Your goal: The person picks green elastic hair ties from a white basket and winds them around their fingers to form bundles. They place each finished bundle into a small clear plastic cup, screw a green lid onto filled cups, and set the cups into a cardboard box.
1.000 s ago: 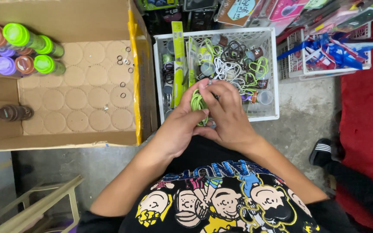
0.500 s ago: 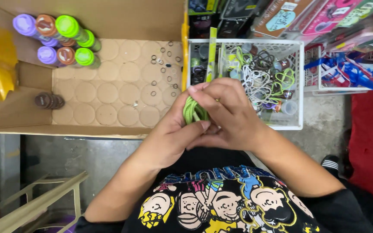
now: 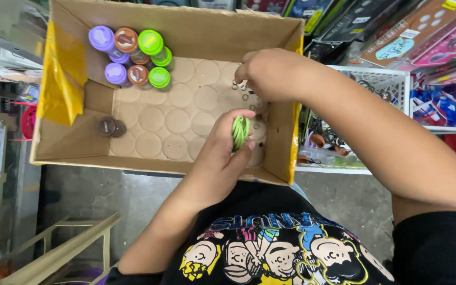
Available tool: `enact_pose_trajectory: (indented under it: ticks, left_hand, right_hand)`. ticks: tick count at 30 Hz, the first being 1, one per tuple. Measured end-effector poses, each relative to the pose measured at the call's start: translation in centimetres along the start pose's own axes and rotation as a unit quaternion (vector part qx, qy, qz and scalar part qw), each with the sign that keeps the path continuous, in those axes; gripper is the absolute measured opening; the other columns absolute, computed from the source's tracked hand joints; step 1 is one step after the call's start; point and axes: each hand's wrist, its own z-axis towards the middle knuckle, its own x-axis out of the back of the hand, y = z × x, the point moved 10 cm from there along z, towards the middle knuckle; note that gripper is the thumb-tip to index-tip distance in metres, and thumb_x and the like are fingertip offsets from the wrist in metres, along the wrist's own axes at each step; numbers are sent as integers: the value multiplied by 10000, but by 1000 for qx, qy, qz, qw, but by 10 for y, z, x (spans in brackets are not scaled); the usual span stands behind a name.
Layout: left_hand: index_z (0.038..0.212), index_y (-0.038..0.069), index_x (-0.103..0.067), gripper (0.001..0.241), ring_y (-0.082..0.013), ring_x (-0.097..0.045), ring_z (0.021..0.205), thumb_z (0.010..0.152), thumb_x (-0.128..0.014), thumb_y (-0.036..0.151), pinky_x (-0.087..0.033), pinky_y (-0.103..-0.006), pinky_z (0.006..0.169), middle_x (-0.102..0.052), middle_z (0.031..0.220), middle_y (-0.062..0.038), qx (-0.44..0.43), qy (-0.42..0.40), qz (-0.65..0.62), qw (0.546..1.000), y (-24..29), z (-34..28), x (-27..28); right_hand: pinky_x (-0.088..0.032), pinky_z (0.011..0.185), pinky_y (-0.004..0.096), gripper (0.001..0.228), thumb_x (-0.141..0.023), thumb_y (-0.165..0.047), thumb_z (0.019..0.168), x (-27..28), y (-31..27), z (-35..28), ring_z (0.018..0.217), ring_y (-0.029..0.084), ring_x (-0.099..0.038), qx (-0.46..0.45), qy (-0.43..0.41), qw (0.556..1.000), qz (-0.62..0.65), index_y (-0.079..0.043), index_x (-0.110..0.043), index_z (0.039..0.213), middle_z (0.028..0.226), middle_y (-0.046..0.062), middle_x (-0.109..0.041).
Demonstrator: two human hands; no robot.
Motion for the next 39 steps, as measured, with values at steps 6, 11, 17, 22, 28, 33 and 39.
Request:
enact_pose_trajectory:
  ticks: [6,11,17,22,28,33,39]
  left_hand:
    - [1552,60,-277,616,-161,-559,1028,1008,-565,37,-472,-289,966,-562,1111,-63,68,-8,-87,994,-36,-8,17]
    - [1445,56,-394,476,-215,-577,1091,1008,-581,38,-478,-322,992,-561,1168,-103,39,-9,-57,998,-43,-11,34]
    - [1322,42,-519,370,-279,-578,1158,967,-621,67,-462,-355,1040,-557,1230,-147,31,-16,-1,999,-43,-11,47]
    - [1311,30,-528,366,-293,-580,1229,966,-635,85,-460,-363,1071,-563,1297,-166,12,14,3,1000,-48,-12,57]
    - [1302,38,-502,309,-236,-640,1094,1020,-589,129,-498,-338,981,-630,1169,-121,78,13,-52,995,-59,-12,55]
    - [1242,38,-529,266,-184,-590,897,993,-606,93,-514,-314,831,-596,981,-85,87,75,-56,992,-68,-14,60]
    - [1210,36,-522,268,-101,-535,828,976,-653,43,-491,-256,736,-572,936,-16,69,131,-128,981,-72,-13,52]
  right_hand:
    - [-552,884,444,369,-669,-36,847,-76,41,91,1091,350,-699,-140,-234,955,-119,-92,-748,1203,1180,168,-734]
    - [-536,933,410,283,-689,-153,885,-120,73,126,1140,321,-673,-185,-236,944,-140,-52,-783,1132,1224,172,-713]
    - [-583,861,445,275,-626,-129,928,-167,128,135,1122,317,-697,-243,-143,945,-164,-89,-783,1150,1228,144,-721]
    - [-589,848,441,271,-641,-133,917,-179,127,126,1109,310,-713,-238,-154,941,-182,-97,-788,1142,1211,136,-741]
    - [-589,844,440,254,-639,-114,913,-198,137,128,1106,311,-709,-240,-154,941,-183,-99,-787,1120,1213,124,-732]
    - [-555,902,426,293,-646,-150,920,-159,96,122,1148,325,-674,-202,-214,944,-146,-124,-751,1192,1248,146,-698]
    - [-546,840,453,336,-608,-62,875,-60,5,97,1015,376,-689,-149,-123,981,-10,-142,-734,1177,1114,172,-725]
